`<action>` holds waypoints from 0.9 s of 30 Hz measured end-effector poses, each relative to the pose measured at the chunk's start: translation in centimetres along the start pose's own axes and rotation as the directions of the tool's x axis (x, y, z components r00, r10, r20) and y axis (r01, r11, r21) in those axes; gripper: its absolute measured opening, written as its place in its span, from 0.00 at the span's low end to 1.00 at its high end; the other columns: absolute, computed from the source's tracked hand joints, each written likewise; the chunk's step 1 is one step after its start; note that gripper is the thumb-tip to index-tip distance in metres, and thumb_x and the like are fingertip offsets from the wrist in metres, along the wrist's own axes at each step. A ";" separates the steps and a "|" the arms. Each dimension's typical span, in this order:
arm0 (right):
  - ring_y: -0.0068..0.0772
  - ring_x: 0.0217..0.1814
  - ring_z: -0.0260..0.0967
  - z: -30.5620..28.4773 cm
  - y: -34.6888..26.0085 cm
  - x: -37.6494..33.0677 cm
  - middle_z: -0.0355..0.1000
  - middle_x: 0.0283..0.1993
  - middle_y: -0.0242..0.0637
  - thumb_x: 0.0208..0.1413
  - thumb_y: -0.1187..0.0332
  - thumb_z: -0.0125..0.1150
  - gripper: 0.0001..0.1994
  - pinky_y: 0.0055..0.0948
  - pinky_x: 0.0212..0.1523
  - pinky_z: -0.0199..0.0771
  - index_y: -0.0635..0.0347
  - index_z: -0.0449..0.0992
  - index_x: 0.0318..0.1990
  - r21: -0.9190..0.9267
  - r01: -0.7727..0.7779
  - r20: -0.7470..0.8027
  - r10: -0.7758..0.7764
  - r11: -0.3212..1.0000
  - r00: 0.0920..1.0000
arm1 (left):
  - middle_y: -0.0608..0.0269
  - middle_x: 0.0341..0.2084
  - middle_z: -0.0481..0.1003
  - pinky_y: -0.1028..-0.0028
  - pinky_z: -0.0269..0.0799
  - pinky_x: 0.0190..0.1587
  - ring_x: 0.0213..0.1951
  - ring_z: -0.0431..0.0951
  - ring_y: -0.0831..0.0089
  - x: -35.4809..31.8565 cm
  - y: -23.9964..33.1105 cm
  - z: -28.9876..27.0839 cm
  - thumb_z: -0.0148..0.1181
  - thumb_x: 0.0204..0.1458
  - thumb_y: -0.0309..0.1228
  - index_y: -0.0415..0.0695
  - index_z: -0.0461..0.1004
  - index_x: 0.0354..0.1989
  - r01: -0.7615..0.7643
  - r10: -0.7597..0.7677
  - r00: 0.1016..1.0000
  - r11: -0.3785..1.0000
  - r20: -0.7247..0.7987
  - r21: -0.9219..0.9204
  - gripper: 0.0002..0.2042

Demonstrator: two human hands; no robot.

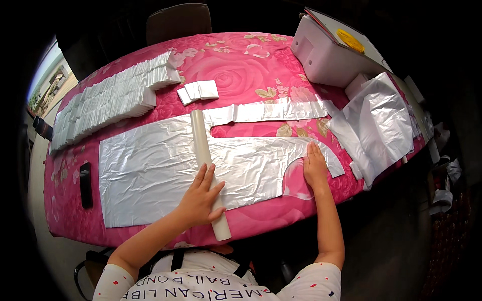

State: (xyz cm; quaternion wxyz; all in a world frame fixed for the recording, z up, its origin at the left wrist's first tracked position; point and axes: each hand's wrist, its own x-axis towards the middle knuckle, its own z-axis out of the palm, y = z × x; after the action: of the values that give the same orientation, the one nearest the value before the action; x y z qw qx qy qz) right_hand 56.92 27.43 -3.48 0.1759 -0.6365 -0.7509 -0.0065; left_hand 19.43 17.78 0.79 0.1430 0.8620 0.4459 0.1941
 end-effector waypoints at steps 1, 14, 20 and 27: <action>0.48 0.65 0.52 0.0 2.2 -0.2 0.57 0.62 0.50 0.56 0.67 0.45 0.22 0.36 0.64 0.51 0.69 0.63 0.56 -0.042 -0.065 -0.051 0.063 0.997 0.997 | 0.35 0.61 0.47 0.56 0.47 0.63 0.64 0.41 0.38 0.0 0.0 0.0 0.58 0.40 0.44 0.41 0.69 0.51 0.001 -0.001 1.000 1.000 -0.002 0.000 0.29; 0.46 0.28 0.69 -2.9 0.7 -0.1 0.71 0.25 0.42 0.45 0.69 0.59 0.05 0.39 0.31 0.68 0.59 0.73 0.28 -0.216 -0.216 -0.290 0.149 0.952 0.946 | 0.40 0.61 0.50 0.57 0.48 0.62 0.64 0.43 0.41 -0.4 -0.1 -0.1 0.58 0.40 0.43 0.41 0.70 0.48 0.005 -0.006 0.999 1.000 -0.044 -0.014 0.27; 0.17 0.21 0.62 -2.6 -1.2 0.7 0.67 0.21 0.28 0.46 0.69 0.62 0.08 0.21 0.23 0.63 0.64 0.72 0.30 0.625 -0.330 -0.085 0.481 0.708 0.872 | 0.40 0.61 0.51 0.57 0.48 0.62 0.64 0.43 0.43 0.0 0.3 0.0 0.58 0.41 0.42 0.41 0.69 0.50 -0.026 0.023 0.998 0.998 -0.065 -0.053 0.27; 0.12 0.23 0.61 -2.0 -19.9 -0.5 0.69 0.26 0.27 0.49 0.72 0.61 0.09 0.15 0.24 0.63 0.66 0.72 0.36 0.857 -0.297 0.243 0.178 0.421 0.953 | 0.48 0.54 0.63 0.65 0.64 0.52 0.52 0.68 0.60 -0.2 -0.3 -0.8 0.52 0.52 0.40 0.38 0.63 0.53 0.218 -0.427 0.902 0.323 0.064 -0.921 0.23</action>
State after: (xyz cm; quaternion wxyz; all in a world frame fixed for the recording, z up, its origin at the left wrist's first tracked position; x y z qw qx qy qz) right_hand 38.43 22.76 2.49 0.4361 -0.5505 -0.5551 0.4457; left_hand 18.74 17.82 1.39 0.5827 0.5104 0.4399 0.4543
